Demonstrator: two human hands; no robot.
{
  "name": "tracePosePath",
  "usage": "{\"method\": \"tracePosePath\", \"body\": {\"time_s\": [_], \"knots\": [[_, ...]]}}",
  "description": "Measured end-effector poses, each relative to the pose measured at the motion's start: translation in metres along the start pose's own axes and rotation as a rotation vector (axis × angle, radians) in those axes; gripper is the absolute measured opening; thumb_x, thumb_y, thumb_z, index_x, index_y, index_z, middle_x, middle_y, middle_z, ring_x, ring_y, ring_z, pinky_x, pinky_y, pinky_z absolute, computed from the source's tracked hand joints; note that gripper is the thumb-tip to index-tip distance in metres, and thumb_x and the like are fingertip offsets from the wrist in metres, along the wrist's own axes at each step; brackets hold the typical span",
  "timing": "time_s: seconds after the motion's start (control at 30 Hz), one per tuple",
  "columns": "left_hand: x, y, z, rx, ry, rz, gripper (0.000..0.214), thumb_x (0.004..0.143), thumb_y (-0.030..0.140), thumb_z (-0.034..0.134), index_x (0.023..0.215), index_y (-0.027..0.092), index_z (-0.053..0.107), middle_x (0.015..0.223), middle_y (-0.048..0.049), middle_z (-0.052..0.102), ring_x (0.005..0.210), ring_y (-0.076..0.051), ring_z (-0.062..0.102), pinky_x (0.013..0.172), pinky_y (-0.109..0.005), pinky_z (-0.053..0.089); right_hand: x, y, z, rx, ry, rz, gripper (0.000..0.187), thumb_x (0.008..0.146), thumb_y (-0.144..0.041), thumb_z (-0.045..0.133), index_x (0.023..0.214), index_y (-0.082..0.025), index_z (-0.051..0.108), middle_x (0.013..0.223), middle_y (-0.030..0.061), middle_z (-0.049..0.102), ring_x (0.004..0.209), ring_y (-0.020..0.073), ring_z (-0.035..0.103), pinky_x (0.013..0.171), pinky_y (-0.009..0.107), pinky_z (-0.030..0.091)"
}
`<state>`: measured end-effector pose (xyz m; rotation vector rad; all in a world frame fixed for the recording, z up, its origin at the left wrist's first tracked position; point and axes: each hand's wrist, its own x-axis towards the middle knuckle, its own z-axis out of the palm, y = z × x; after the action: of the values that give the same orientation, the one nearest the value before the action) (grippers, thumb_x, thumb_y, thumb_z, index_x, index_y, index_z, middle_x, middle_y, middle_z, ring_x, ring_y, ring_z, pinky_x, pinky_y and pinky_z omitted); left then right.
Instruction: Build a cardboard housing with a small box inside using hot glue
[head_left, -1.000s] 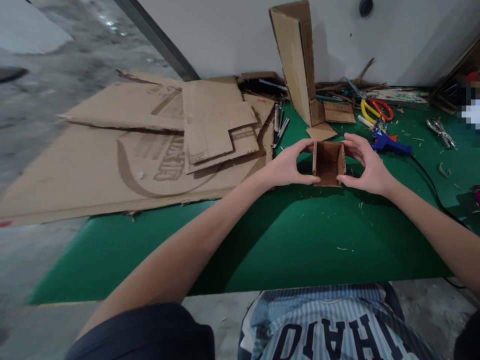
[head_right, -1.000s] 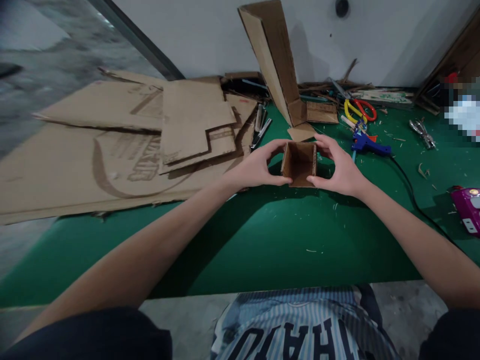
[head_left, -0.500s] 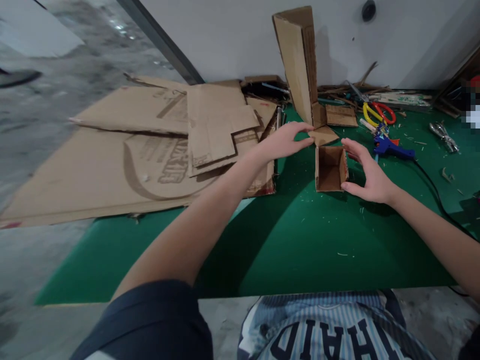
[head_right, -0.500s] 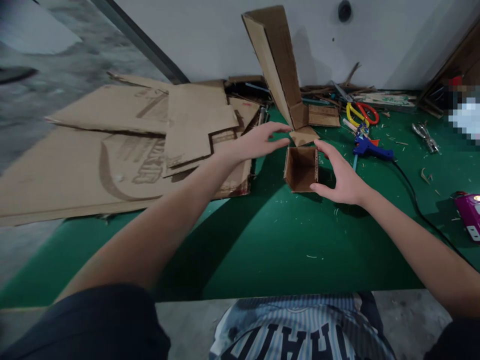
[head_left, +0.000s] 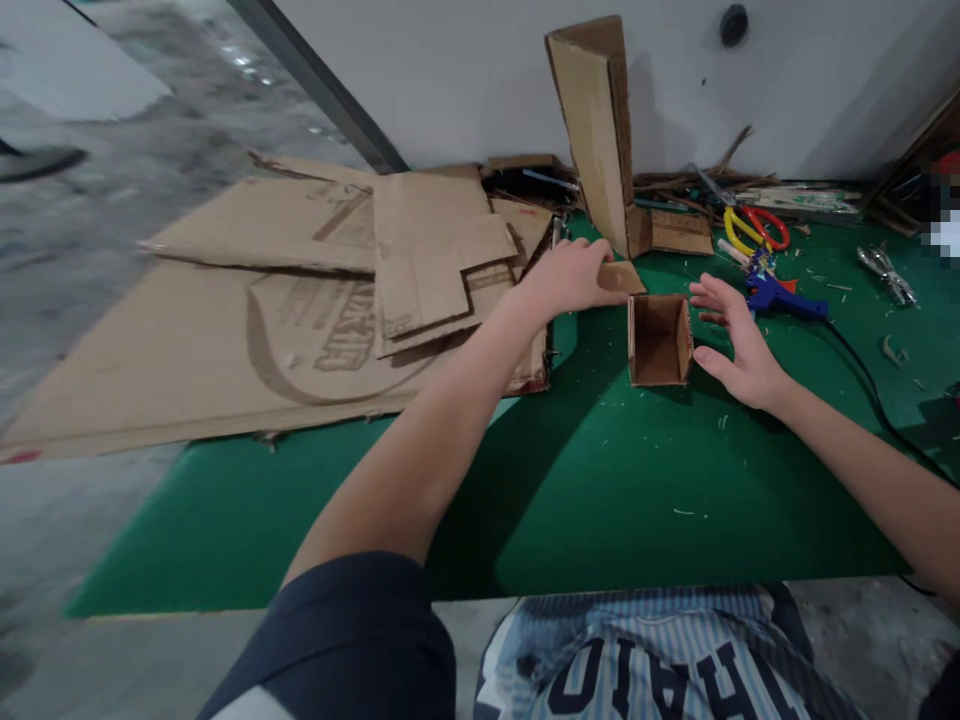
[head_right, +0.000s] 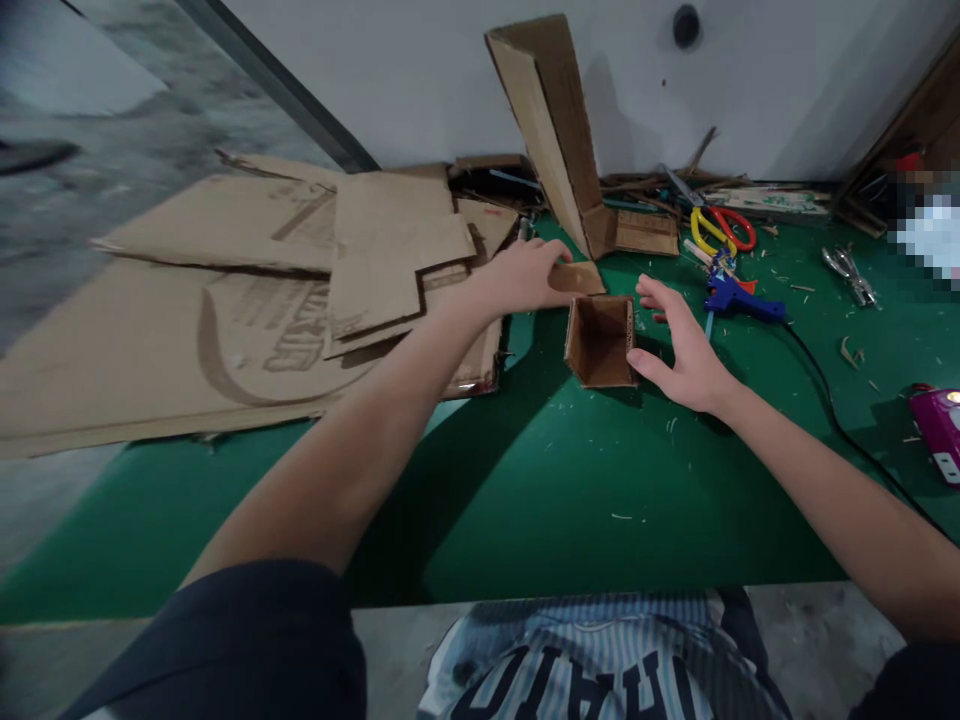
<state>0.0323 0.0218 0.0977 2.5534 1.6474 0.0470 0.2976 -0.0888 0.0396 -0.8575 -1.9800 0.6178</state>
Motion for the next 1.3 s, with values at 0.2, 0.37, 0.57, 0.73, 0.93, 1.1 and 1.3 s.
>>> {"method": "tracePosePath", "body": {"time_s": [0.2, 0.37, 0.57, 0.73, 0.93, 1.1, 1.3], "knots": [[-0.037, -0.022, -0.047, -0.381, 0.176, 0.033, 0.053, 0.087, 0.063, 0.069, 0.120, 0.022, 0.066, 0.120, -0.0101, 0.070, 0.110, -0.029, 0.066, 0.090, -0.039, 0.053, 0.000, 0.002, 0.002, -0.058, -0.048, -0.027, 0.089, 0.093, -0.067, 0.064, 0.166, -0.038, 0.023, 0.166, 0.0117, 0.039, 0.148, 0.0376, 0.047, 0.116, 0.061, 0.049], [-0.070, 0.021, -0.072, -0.466, 0.077, 0.277, 0.067, 0.079, 0.067, 0.075, 0.129, 0.024, 0.063, 0.131, -0.0083, 0.067, 0.114, -0.030, 0.064, 0.092, -0.039, 0.053, 0.001, 0.000, 0.001, -0.104, 0.003, -0.114, 0.088, 0.094, -0.065, 0.062, 0.166, -0.037, 0.021, 0.167, 0.0147, 0.036, 0.147, 0.0387, 0.048, 0.112, 0.063, 0.051], [-0.077, 0.054, -0.062, -0.233, 0.005, 0.361, 0.071, 0.085, 0.069, 0.069, 0.139, 0.024, 0.057, 0.138, -0.0116, 0.062, 0.129, -0.037, 0.058, 0.102, -0.043, 0.049, 0.003, -0.006, 0.004, -0.185, 0.079, -0.177, 0.085, 0.094, -0.064, 0.063, 0.165, -0.038, 0.025, 0.167, 0.0132, 0.039, 0.155, 0.0390, 0.038, 0.115, 0.064, 0.049], [-0.075, 0.054, -0.057, -0.226, -0.063, 0.391, 0.077, 0.086, 0.074, 0.065, 0.143, 0.023, 0.055, 0.143, -0.0120, 0.061, 0.133, -0.035, 0.056, 0.105, -0.040, 0.048, 0.002, -0.012, 0.006, -0.197, 0.091, -0.181, 0.067, 0.097, -0.058, 0.062, 0.156, -0.036, 0.041, 0.155, 0.0129, 0.054, 0.146, 0.0362, 0.050, 0.116, 0.063, 0.048], [-0.075, 0.041, -0.060, -0.257, -0.141, 0.394, 0.096, 0.080, 0.075, 0.071, 0.158, 0.027, 0.042, 0.162, -0.0120, 0.049, 0.147, -0.038, 0.047, 0.118, -0.045, 0.042, 0.004, -0.013, 0.002, -0.191, 0.144, -0.195, 0.059, 0.097, -0.056, 0.060, 0.150, -0.033, 0.045, 0.150, 0.0147, 0.056, 0.142, 0.0373, 0.053, 0.110, 0.063, 0.051], [-0.071, 0.032, -0.060, -0.263, -0.259, 0.361, 0.113, 0.075, 0.074, 0.074, 0.167, 0.029, 0.025, 0.173, -0.0116, 0.034, 0.153, -0.038, 0.043, 0.122, -0.045, 0.040, 0.005, -0.012, 0.002, -0.156, 0.129, -0.202, 0.057, 0.100, -0.052, 0.056, 0.152, -0.034, 0.042, 0.157, 0.0145, 0.050, 0.149, 0.0368, 0.047, 0.114, 0.063, 0.049], [-0.068, 0.026, -0.060, -0.293, -0.299, 0.329, 0.111, 0.076, 0.075, 0.071, 0.167, 0.030, 0.026, 0.170, -0.0116, 0.041, 0.147, -0.037, 0.050, 0.116, -0.042, 0.046, 0.006, -0.010, 0.005, -0.169, 0.062, -0.164, 0.058, 0.102, -0.056, 0.051, 0.154, -0.034, 0.039, 0.164, 0.0134, 0.043, 0.154, 0.0373, 0.040, 0.120, 0.066, 0.043]]}}
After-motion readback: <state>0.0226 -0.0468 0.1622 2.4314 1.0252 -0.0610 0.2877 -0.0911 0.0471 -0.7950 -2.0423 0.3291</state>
